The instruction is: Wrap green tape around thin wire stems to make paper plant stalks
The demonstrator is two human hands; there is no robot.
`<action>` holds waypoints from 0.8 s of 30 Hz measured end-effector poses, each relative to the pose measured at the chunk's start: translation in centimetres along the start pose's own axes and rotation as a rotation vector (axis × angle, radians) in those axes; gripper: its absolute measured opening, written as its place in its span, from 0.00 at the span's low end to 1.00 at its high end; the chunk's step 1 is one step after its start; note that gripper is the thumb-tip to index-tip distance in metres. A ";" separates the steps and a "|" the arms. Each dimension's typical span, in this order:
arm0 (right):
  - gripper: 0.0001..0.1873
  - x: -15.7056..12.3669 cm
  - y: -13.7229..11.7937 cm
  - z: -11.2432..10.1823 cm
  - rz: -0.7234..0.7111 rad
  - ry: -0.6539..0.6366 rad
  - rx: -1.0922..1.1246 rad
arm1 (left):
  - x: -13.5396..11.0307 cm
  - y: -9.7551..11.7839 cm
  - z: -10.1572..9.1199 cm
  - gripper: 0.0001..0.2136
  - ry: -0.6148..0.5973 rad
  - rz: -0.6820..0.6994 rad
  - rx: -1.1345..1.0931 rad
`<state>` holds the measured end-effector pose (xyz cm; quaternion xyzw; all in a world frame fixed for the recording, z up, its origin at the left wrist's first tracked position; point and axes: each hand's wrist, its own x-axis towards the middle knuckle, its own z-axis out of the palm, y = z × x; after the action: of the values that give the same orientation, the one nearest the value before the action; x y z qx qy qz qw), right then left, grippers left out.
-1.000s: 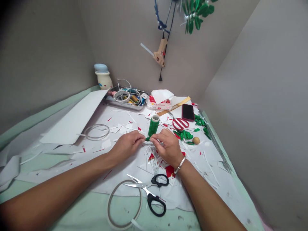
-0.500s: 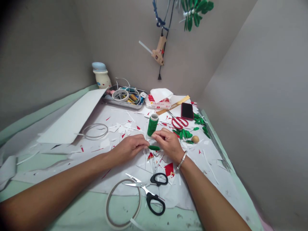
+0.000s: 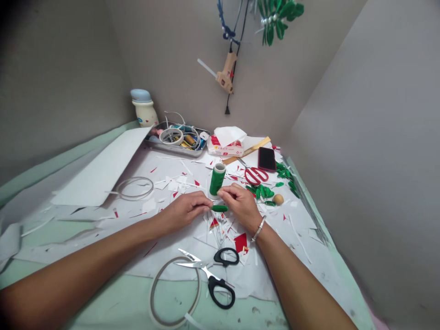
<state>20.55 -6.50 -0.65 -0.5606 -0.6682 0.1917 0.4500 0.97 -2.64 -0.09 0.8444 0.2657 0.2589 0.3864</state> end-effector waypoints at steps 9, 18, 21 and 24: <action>0.09 -0.1 0.2 0.3 -0.064 -0.048 -0.121 | 0.0 0.2 -0.4 0.09 0.109 -0.085 -0.058; 0.09 -0.4 -0.1 0.6 -0.116 -0.089 -0.229 | 0.1 -0.2 -0.5 0.10 0.197 -0.238 -0.136; 0.08 -0.6 -0.3 0.8 -0.181 -0.140 -0.261 | 0.1 -0.3 -0.5 0.09 0.245 -0.267 -0.084; 0.08 -0.9 -0.8 0.9 -0.262 -0.185 -0.316 | 0.1 -0.3 -0.5 0.08 0.280 -0.267 0.035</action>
<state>19.33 -7.36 -0.91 -0.5125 -0.7955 0.0749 0.3145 0.66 -2.16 -0.03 0.7642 0.4308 0.3156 0.3616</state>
